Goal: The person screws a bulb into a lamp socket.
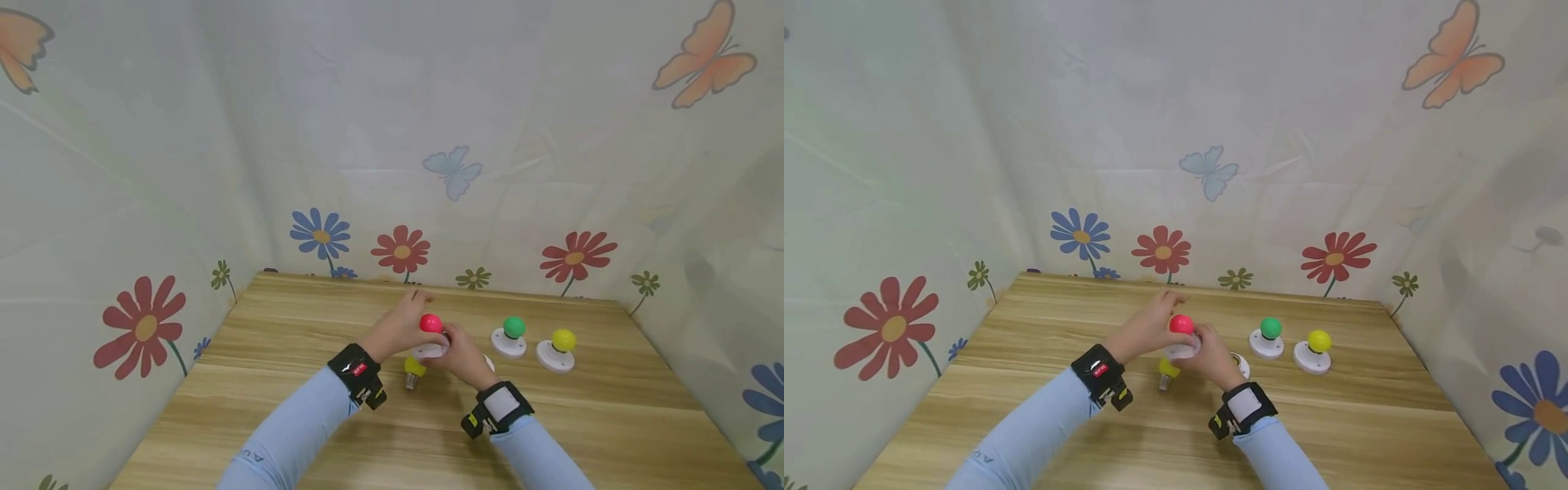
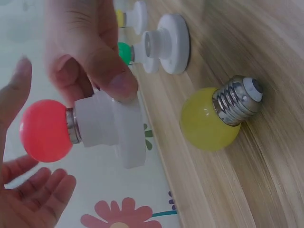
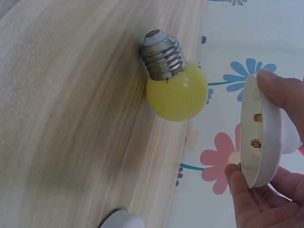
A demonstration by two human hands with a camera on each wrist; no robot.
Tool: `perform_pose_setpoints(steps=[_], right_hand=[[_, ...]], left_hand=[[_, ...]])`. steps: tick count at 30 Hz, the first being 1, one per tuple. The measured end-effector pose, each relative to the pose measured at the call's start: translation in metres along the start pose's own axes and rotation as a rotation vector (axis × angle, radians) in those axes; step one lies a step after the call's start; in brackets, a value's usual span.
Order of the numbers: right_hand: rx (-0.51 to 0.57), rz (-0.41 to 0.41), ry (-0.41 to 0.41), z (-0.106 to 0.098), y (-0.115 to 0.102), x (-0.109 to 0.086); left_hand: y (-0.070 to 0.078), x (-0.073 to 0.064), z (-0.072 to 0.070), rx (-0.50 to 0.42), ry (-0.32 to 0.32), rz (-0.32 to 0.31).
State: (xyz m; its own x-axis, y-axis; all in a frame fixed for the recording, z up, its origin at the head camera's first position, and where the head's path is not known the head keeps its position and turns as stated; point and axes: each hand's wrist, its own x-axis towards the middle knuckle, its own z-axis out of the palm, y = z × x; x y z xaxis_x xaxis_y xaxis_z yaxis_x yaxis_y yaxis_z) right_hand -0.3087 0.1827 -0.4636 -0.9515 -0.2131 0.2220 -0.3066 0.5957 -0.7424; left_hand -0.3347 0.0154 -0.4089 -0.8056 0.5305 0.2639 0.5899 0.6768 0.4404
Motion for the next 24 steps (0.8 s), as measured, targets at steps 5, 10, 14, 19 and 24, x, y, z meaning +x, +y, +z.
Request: perform_pose_setpoints(steps=[5, 10, 14, 19, 24], right_hand=[[-0.003, -0.004, -0.004, 0.0000, -0.0005, 0.0007], [-0.004, 0.017, -0.013, -0.0008, 0.0004, 0.0005], [0.010, 0.024, -0.011, -0.0014, 0.0021, 0.0003], [-0.013, 0.008, -0.007, -0.0015, 0.0027, -0.0005], [0.003, 0.015, -0.010, -0.0015, 0.0021, -0.0008]], left_hand=[[0.0039, -0.0008, -0.0003, 0.086, 0.043, -0.034], [0.0035, 0.0003, -0.0031, 0.063, 0.010, 0.024], [0.0000, 0.0019, -0.0064, 0.021, -0.059, 0.104], [-0.0011, 0.0029, -0.0093, -0.049, -0.122, 0.111], [0.0037, 0.0012, -0.0079, -0.030, -0.030, -0.014]])
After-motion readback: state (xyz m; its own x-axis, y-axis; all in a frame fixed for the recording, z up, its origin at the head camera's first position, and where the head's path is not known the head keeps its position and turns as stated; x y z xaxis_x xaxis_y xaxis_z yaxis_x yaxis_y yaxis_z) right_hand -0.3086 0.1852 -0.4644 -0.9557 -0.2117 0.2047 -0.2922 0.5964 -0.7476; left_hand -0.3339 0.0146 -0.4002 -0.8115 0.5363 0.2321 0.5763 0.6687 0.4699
